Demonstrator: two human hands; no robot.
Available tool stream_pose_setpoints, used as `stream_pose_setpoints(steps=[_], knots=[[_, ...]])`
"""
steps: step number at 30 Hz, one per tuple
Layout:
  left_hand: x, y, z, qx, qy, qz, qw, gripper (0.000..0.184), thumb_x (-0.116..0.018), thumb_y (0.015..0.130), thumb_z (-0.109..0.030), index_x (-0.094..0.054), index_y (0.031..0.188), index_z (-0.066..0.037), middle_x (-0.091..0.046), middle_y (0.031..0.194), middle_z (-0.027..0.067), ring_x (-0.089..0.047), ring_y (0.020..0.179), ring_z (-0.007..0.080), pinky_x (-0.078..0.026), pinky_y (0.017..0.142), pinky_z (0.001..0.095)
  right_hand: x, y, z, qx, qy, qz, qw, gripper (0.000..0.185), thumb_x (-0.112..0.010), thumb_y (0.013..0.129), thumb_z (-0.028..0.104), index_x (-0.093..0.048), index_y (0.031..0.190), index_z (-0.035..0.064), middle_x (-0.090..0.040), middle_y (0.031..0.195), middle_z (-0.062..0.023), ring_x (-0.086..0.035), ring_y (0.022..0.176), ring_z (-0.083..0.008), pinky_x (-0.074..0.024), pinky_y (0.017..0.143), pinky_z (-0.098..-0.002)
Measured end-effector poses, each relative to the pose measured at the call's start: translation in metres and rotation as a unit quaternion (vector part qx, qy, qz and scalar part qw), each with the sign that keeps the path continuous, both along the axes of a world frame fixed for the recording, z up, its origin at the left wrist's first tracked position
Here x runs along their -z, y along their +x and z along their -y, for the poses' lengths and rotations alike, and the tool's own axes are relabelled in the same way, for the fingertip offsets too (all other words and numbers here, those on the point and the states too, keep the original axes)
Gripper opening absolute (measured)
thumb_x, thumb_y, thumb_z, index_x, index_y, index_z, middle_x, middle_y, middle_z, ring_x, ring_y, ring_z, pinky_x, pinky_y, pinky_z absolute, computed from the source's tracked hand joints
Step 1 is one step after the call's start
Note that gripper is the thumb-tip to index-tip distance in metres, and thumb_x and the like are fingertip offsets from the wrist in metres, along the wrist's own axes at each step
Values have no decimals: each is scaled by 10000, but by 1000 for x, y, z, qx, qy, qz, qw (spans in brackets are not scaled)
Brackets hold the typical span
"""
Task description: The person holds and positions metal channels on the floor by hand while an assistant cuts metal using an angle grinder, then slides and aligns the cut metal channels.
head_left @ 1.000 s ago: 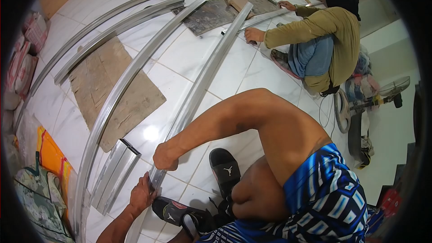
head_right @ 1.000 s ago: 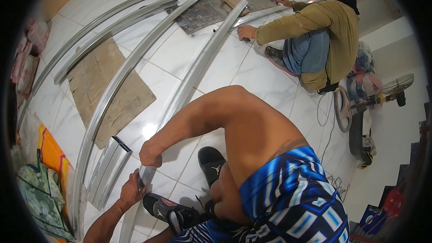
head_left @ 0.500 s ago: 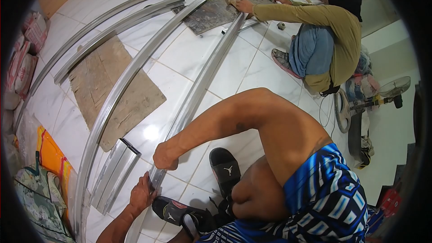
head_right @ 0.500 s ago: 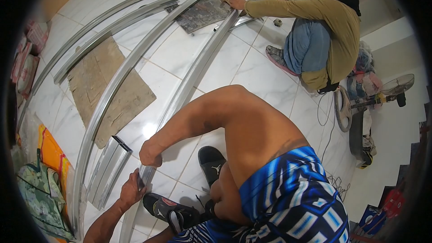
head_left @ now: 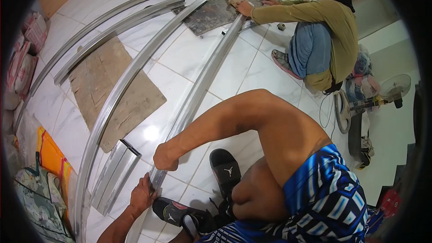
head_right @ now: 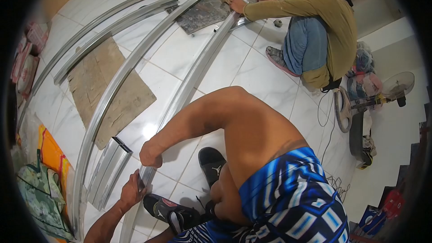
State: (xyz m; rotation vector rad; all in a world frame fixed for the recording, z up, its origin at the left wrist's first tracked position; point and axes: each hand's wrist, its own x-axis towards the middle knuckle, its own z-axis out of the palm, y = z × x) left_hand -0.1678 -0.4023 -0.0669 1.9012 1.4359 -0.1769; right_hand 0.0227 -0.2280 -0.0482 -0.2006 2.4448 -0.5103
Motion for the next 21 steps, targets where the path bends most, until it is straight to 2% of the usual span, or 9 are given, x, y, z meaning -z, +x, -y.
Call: stream_pose_setpoints(steps=[3,6,21], knots=[[1,0,0,3,6,0,1000,905,-767,770,-248,-241,1455,24,-521,1165,221,-636,929,391,-544,810,438,3,0,0,16,-12,2,1000,248,-632,750,216,-755,877,41,-723,924,-173,-691,868,-338,-554,743,-444],[1,0,0,1,1,-1,1000,914,-771,768,-254,-238,1456,25,-519,1162,222,-637,931,392,-544,810,437,12,3,2,33,-24,-9,999,197,-599,754,137,-747,829,31,-719,892,-182,-695,851,-353,-562,722,-446],[2,1,0,0,-3,-13,1000,922,-771,768,-261,-232,1459,25,-514,1161,220,-639,926,387,-549,801,438,15,4,1,30,-24,-18,999,204,-589,765,149,-749,828,40,-720,893,-181,-696,860,-350,-563,730,-445]])
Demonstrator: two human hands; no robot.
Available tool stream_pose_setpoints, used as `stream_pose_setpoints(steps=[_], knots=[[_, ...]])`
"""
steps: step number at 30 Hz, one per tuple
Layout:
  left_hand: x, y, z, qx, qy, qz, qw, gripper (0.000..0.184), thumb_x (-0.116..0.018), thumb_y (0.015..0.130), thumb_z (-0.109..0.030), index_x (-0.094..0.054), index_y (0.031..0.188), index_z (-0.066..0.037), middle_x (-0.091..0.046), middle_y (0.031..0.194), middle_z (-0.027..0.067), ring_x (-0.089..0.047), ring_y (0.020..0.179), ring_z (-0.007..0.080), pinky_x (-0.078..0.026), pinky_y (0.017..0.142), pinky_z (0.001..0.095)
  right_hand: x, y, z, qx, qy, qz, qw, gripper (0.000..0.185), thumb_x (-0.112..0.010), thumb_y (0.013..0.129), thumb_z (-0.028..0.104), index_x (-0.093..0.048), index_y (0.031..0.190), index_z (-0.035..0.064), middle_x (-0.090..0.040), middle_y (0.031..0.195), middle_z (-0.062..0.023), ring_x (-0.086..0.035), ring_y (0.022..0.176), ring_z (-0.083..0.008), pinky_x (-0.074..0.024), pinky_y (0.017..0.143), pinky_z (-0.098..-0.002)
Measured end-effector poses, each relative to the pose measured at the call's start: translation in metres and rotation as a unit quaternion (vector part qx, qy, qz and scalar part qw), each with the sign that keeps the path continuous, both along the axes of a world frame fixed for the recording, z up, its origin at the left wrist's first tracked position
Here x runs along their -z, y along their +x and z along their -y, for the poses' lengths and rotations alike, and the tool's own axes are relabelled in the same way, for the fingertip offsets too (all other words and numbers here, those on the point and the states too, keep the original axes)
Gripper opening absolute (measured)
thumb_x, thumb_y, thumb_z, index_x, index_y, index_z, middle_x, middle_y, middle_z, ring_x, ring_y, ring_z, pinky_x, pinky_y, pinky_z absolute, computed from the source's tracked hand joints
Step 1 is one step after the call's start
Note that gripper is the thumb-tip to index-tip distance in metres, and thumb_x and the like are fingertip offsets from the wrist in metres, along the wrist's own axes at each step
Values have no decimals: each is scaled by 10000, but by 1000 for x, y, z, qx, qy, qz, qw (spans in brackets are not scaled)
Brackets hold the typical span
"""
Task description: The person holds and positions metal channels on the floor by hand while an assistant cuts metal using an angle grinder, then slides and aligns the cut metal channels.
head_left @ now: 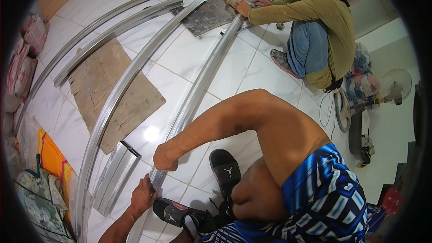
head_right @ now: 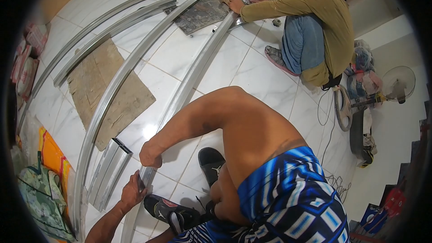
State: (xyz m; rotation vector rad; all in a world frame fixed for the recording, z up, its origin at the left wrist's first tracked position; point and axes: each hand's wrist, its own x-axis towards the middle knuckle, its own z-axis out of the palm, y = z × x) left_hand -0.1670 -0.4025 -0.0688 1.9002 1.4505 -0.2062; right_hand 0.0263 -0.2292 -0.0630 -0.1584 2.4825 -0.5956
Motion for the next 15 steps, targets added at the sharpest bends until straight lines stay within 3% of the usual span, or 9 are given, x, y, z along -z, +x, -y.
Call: stream_pose_setpoints(steps=[15], knots=[[-5,3,-3,-9,-21,0,1000,923,-792,744,-215,-231,1440,15,-499,1210,249,-639,937,419,-550,815,462,-11,-4,-3,-12,13,19,1000,244,-635,729,193,-752,880,42,-721,918,-178,-689,864,-342,-551,736,-444]])
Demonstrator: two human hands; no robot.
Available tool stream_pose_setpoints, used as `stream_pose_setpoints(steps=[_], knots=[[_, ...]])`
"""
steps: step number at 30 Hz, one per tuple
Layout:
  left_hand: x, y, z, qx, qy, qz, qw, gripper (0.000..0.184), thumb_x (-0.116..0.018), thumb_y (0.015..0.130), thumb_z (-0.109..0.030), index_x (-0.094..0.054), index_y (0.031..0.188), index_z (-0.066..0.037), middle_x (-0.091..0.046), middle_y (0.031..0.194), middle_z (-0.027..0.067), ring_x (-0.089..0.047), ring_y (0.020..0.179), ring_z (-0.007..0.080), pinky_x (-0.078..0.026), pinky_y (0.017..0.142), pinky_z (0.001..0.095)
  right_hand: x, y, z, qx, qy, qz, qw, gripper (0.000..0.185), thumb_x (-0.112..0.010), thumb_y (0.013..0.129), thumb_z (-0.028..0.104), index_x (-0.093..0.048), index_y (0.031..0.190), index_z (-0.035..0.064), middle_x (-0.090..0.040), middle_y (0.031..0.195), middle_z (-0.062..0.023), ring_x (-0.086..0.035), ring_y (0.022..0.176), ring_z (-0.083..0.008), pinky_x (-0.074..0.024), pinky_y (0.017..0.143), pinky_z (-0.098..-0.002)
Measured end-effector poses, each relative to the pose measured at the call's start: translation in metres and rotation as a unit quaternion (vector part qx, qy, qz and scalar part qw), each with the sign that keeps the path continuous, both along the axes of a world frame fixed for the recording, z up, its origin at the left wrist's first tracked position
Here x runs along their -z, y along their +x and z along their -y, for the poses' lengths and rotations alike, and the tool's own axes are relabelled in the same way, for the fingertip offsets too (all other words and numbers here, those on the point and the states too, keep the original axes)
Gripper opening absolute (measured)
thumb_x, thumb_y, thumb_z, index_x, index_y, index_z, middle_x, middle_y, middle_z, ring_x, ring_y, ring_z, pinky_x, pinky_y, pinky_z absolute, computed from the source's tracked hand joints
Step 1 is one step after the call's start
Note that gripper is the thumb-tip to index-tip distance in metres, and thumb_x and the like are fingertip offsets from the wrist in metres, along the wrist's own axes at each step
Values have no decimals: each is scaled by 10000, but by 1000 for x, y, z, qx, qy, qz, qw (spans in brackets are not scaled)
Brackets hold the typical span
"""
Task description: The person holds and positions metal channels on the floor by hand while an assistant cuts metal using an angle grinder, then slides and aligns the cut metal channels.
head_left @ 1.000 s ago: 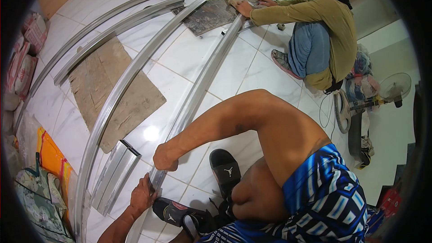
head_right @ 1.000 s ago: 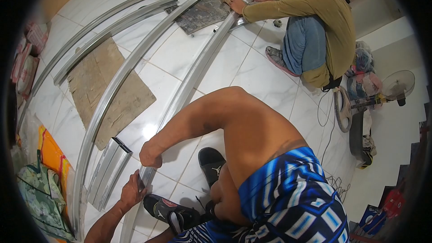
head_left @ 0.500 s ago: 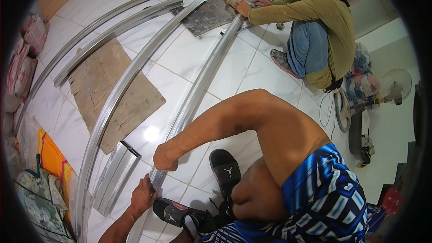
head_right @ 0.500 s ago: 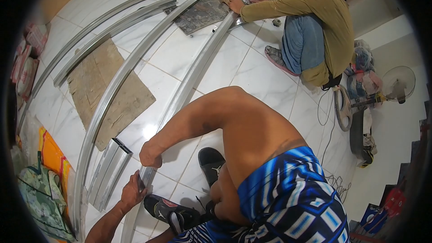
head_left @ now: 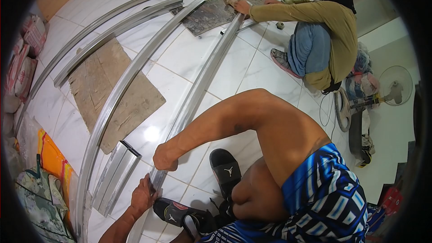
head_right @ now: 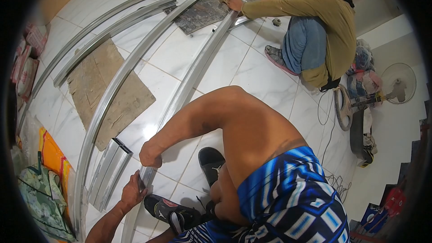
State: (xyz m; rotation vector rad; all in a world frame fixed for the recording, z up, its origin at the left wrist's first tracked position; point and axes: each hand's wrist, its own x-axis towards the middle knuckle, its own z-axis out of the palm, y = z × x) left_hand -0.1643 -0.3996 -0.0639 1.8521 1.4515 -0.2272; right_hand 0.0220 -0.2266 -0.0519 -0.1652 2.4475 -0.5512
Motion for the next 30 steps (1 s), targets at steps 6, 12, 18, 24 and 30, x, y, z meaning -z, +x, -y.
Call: stream_pose_setpoints(steps=[6,12,18,24,30], knots=[[1,-1,1,8,15,-2,1000,918,-775,764,-246,-234,1455,25,-516,1162,221,-640,922,391,-550,795,440,6,3,1,21,-18,-3,1000,203,-594,766,151,-750,839,45,-720,909,-175,-694,879,-346,-562,747,-442],[2,-3,2,14,29,9,999,920,-777,764,-251,-235,1454,26,-518,1156,227,-642,905,393,-553,788,439,4,3,2,24,-6,7,1000,203,-597,769,149,-750,852,44,-721,918,-170,-693,887,-341,-562,755,-441],[4,-3,3,17,34,12,999,924,-778,761,-248,-233,1455,25,-517,1156,226,-641,911,390,-551,793,437,0,-1,1,-2,5,7,1000,239,-642,733,197,-753,883,48,-722,919,-173,-692,862,-333,-552,726,-444],[4,-3,3,7,22,8,1000,927,-777,757,-244,-233,1458,23,-519,1153,221,-636,930,389,-547,805,439,9,2,4,-3,9,-1,1000,201,-597,748,132,-752,837,38,-722,903,-176,-696,870,-346,-564,745,-446],[4,-2,2,5,7,-6,1000,928,-777,757,-247,-234,1459,25,-520,1159,220,-640,921,385,-550,800,436,1,-1,2,-7,14,9,1000,238,-649,733,198,-753,887,50,-722,921,-173,-692,867,-331,-551,726,-442]])
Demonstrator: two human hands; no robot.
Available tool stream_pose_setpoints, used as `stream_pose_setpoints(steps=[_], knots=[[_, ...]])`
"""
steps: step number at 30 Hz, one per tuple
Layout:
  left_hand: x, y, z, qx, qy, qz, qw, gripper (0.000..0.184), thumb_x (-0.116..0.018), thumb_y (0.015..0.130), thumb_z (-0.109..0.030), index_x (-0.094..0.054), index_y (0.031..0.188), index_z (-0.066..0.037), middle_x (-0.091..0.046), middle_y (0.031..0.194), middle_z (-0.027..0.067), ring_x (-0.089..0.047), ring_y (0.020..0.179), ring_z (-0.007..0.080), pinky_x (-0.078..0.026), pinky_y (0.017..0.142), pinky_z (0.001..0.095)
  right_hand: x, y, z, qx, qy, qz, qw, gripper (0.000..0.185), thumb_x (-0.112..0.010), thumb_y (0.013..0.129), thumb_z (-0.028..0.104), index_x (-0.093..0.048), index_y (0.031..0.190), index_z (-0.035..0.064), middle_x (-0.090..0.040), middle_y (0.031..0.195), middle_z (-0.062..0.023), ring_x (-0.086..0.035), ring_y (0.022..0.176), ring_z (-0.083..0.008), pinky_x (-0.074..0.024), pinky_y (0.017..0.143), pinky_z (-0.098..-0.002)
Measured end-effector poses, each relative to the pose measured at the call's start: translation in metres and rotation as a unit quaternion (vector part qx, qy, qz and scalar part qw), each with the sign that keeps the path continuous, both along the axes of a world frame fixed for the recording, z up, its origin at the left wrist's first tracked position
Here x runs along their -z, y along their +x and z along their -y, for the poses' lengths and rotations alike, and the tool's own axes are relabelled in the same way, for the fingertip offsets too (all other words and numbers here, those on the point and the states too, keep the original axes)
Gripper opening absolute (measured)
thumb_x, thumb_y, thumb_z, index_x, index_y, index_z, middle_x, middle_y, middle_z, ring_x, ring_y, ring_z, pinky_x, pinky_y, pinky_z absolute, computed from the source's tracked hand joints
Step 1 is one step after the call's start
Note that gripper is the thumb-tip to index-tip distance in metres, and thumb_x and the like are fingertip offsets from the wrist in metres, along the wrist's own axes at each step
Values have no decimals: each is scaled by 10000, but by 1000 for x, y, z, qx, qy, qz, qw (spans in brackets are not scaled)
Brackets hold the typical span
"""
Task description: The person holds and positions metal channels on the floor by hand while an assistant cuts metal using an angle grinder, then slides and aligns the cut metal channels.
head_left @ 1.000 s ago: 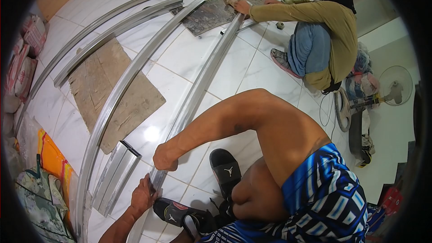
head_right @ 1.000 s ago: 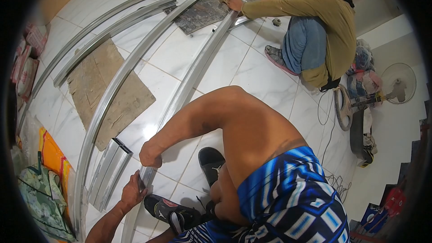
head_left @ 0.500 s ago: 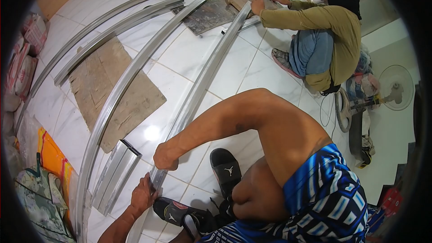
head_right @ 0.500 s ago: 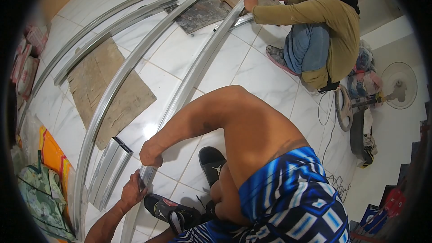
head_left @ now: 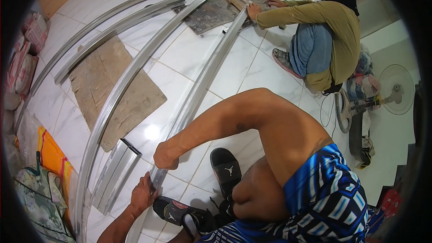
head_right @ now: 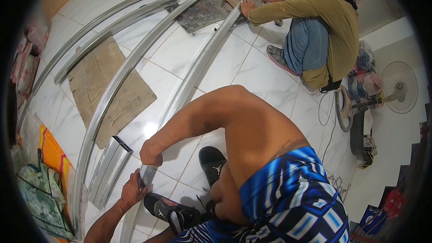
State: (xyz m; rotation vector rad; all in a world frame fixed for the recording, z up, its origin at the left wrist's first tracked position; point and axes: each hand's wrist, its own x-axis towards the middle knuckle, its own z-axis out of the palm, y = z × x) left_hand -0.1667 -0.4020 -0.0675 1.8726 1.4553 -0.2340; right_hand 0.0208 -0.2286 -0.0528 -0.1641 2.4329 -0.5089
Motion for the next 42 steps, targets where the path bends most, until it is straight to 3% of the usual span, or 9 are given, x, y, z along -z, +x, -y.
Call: stream_pose_setpoints(steps=[15,26,42], knots=[[3,-2,2,4,28,18,999,925,-781,759,-254,-240,1459,16,-519,1164,215,-637,935,386,-549,799,441,-7,4,-2,4,-8,-10,1000,202,-601,778,166,-753,830,43,-723,883,-171,-699,854,-344,-568,731,-447],[1,-1,2,4,33,24,999,914,-786,752,-237,-251,1448,19,-521,1156,217,-638,933,386,-550,802,437,11,5,1,22,-14,-22,999,199,-607,738,135,-751,827,32,-722,886,-181,-699,851,-351,-566,727,-448],[1,-1,1,2,15,14,1000,913,-775,767,-245,-235,1456,15,-512,1171,218,-636,947,388,-546,817,440,-10,4,-3,3,-7,-12,1000,194,-605,739,125,-751,832,37,-721,893,-177,-695,861,-348,-565,737,-443]])
